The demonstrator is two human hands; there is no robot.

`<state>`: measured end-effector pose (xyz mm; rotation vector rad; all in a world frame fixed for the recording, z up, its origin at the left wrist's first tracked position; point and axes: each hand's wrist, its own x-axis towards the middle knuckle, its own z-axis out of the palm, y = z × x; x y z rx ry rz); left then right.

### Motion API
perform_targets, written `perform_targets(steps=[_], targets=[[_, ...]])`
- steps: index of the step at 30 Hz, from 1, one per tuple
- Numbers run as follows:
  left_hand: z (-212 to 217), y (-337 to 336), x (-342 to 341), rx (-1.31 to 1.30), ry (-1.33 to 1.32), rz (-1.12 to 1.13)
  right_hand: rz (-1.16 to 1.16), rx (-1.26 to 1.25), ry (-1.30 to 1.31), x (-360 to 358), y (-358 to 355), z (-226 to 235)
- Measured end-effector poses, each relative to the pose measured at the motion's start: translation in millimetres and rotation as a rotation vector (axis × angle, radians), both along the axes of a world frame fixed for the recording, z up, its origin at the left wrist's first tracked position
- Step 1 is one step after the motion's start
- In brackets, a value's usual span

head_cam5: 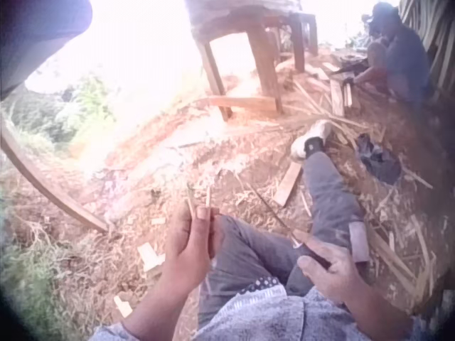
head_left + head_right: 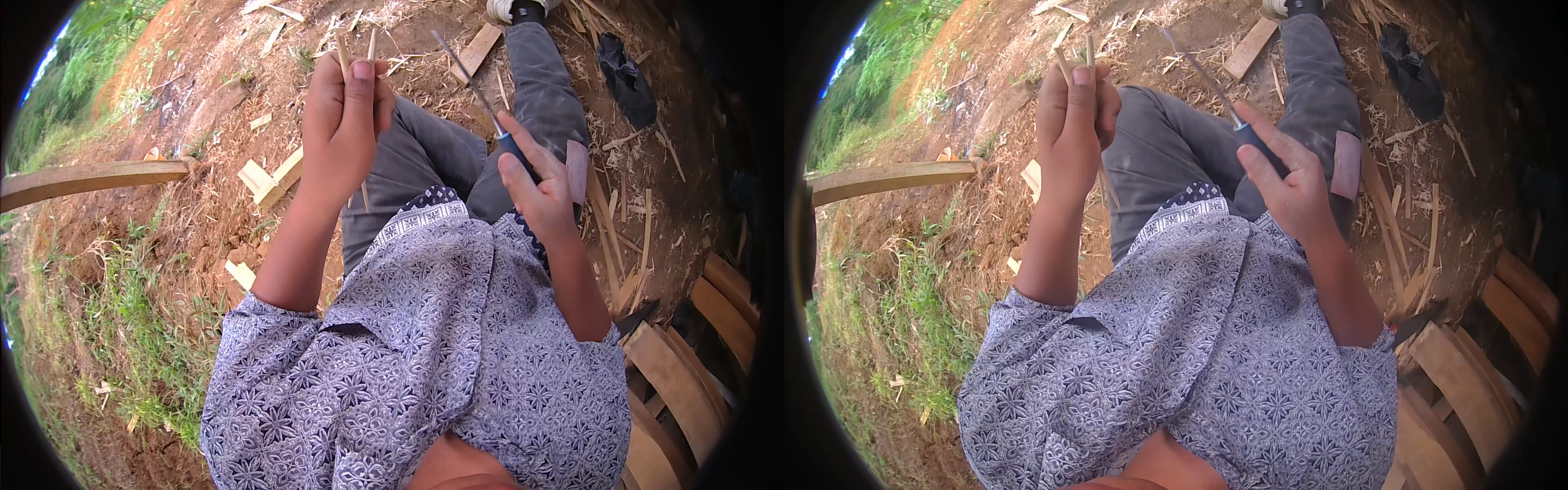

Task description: The person sits on the ground and uses a knife to shave and shape thin wooden sticks. They then use sandpaper to smooth the surface of the sticks, holding them against their leg for stability.

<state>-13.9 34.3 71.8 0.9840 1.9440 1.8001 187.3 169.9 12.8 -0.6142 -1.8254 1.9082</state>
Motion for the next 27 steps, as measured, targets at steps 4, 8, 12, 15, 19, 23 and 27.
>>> perform_targets(steps=[4, 8, 12, 15, 19, 23, 27], targets=[[-3, 2, -1, -0.018, 0.023, 0.014, 0.109, 0.217, 0.079, 4, -8, 26], [-4, 2, -1, -0.028, 0.039, 0.018, 0.144, 0.303, 0.093, 3, -9, 34], [-2, 3, 0, -0.040, 0.033, 0.025, 0.127, 0.318, 0.130, -2, -10, 36], [-1, 3, 2, -0.029, 0.041, 0.034, 0.119, 0.294, 0.150, -3, -11, 35], [-2, 3, 0, 0.005, 0.064, 0.027, 0.121, 0.300, 0.146, -2, -11, 35], [-7, 5, -2, 0.073, 0.164, 0.023, 0.109, 0.273, 0.159, -3, -14, 36], [-16, 6, -7, 0.094, 0.295, 0.030, 0.146, 0.124, 0.071, 3, -16, 39]])
